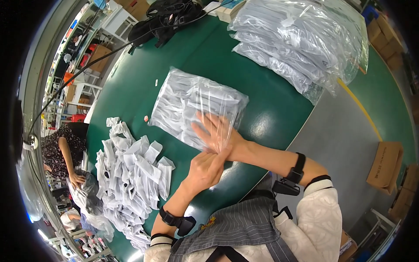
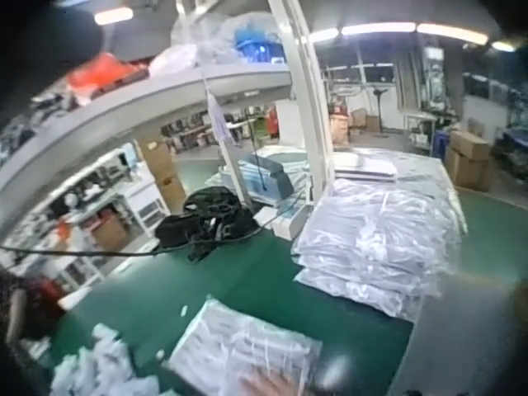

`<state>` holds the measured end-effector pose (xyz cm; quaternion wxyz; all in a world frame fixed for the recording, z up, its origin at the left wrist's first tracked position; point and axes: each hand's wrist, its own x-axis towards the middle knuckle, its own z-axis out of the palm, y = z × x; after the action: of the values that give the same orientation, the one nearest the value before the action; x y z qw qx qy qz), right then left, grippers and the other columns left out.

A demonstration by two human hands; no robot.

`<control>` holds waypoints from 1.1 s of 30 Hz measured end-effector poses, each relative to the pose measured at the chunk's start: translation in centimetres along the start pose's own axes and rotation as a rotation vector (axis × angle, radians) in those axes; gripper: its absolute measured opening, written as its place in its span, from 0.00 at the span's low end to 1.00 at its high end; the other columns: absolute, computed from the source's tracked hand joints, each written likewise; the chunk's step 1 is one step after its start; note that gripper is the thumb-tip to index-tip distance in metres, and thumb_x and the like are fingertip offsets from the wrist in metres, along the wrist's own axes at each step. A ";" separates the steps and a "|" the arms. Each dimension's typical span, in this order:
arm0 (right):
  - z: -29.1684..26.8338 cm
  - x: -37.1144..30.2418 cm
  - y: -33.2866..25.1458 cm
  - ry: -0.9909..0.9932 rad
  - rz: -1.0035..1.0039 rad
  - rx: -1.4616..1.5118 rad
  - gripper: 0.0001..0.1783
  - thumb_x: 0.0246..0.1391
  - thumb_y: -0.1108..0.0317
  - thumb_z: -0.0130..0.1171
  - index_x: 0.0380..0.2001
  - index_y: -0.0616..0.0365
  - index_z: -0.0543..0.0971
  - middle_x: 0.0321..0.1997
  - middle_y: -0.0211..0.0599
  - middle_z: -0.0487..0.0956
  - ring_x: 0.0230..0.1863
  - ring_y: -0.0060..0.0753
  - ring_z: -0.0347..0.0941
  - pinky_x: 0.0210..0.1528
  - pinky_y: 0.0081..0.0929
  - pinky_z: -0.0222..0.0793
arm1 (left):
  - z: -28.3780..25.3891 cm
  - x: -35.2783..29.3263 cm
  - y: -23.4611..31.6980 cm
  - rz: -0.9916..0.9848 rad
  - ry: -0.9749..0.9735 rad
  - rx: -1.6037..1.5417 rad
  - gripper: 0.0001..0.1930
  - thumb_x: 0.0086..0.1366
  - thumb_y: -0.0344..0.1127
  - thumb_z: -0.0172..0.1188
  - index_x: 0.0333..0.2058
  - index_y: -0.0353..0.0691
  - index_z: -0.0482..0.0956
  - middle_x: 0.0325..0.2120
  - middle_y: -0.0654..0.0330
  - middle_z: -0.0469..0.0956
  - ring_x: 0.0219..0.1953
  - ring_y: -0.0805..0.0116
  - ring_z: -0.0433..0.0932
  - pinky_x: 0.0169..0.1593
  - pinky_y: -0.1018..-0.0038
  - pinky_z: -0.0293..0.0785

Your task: The person folds white foam sleeves by hand and stacks them together before placing the stack into a clear plastic bag. Once the bag is filled, they set it aside and repeat the process with a new bag.

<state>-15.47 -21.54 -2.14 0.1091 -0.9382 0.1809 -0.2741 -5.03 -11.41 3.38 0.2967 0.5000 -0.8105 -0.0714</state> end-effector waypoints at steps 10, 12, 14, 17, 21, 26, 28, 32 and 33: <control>-0.3 -2.4 -0.8 0.335 0.094 0.315 0.22 0.47 0.64 0.62 0.47 0.58 0.75 0.57 0.46 0.69 0.52 0.49 0.66 0.50 0.46 0.61 | -1.4 -1.8 0.4 -0.190 0.060 0.106 0.26 0.50 0.19 0.58 0.52 0.31 0.73 0.19 0.56 0.73 0.19 0.61 0.72 0.26 0.66 0.69; -0.6 -5.2 -0.7 0.215 0.175 0.380 0.18 0.46 0.65 0.63 0.42 0.57 0.75 0.51 0.43 0.71 0.49 0.47 0.68 0.50 0.46 0.62 | -1.2 -1.6 0.5 -0.152 0.022 0.100 0.27 0.50 0.20 0.58 0.53 0.29 0.71 0.19 0.58 0.73 0.20 0.63 0.73 0.27 0.67 0.68; 0.3 -5.6 -1.5 0.102 0.269 0.448 0.14 0.46 0.66 0.64 0.37 0.56 0.76 0.45 0.40 0.73 0.45 0.45 0.70 0.50 0.46 0.62 | -1.0 -1.4 0.7 -0.149 -0.015 0.103 0.28 0.50 0.21 0.58 0.54 0.29 0.71 0.18 0.58 0.72 0.21 0.64 0.73 0.27 0.68 0.68; 3.1 -2.5 -1.6 0.030 0.256 0.441 0.10 0.46 0.66 0.63 0.31 0.56 0.74 0.33 0.36 0.73 0.38 0.44 0.72 0.50 0.44 0.62 | 0.4 -0.1 0.4 0.053 -0.064 0.065 0.28 0.52 0.24 0.58 0.55 0.28 0.69 0.18 0.60 0.70 0.21 0.64 0.72 0.29 0.69 0.68; 2.9 -2.6 0.1 0.065 0.164 0.577 0.08 0.47 0.67 0.62 0.30 0.56 0.76 0.31 0.36 0.75 0.34 0.45 0.73 0.47 0.44 0.64 | 0.1 -0.1 0.4 -0.072 -0.066 0.109 0.28 0.50 0.23 0.60 0.54 0.31 0.70 0.21 0.57 0.72 0.22 0.60 0.73 0.29 0.67 0.69; -1.0 -2.8 5.0 -0.010 -0.038 0.380 0.07 0.47 0.68 0.60 0.31 0.55 0.79 0.32 0.39 0.77 0.36 0.46 0.73 0.44 0.43 0.68 | 0.5 5.9 -2.5 -0.178 0.086 0.505 0.32 0.53 0.30 0.58 0.58 0.31 0.64 0.25 0.56 0.71 0.27 0.57 0.73 0.31 0.67 0.69; -1.2 -1.2 6.6 0.053 -0.126 0.346 0.08 0.48 0.68 0.60 0.32 0.55 0.80 0.33 0.42 0.78 0.37 0.45 0.74 0.43 0.44 0.69 | 2.9 8.4 -5.1 -0.143 0.164 0.610 0.23 0.54 0.33 0.57 0.49 0.32 0.71 0.25 0.57 0.72 0.27 0.58 0.75 0.30 0.67 0.72; 1.5 -2.8 8.2 -0.162 -0.038 0.420 0.13 0.50 0.63 0.59 0.39 0.57 0.79 0.39 0.44 0.79 0.45 0.44 0.75 0.50 0.40 0.68 | 7.9 10.5 -7.6 -0.285 -0.076 0.478 0.07 0.51 0.33 0.57 0.29 0.39 0.77 0.27 0.57 0.77 0.29 0.62 0.80 0.28 0.66 0.76; 5.8 -11.9 17.6 -0.177 -0.058 0.385 0.13 0.50 0.63 0.59 0.39 0.57 0.79 0.39 0.44 0.79 0.45 0.44 0.75 0.50 0.40 0.68 | 9.7 12.0 -6.4 -0.198 -0.095 0.404 0.07 0.51 0.33 0.57 0.29 0.39 0.78 0.26 0.57 0.77 0.29 0.62 0.80 0.28 0.67 0.76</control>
<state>-26.52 -32.22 -17.96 0.2938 -0.9253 0.0880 -0.2232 -9.41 -26.51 -2.23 0.1437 0.6223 -0.7684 0.0400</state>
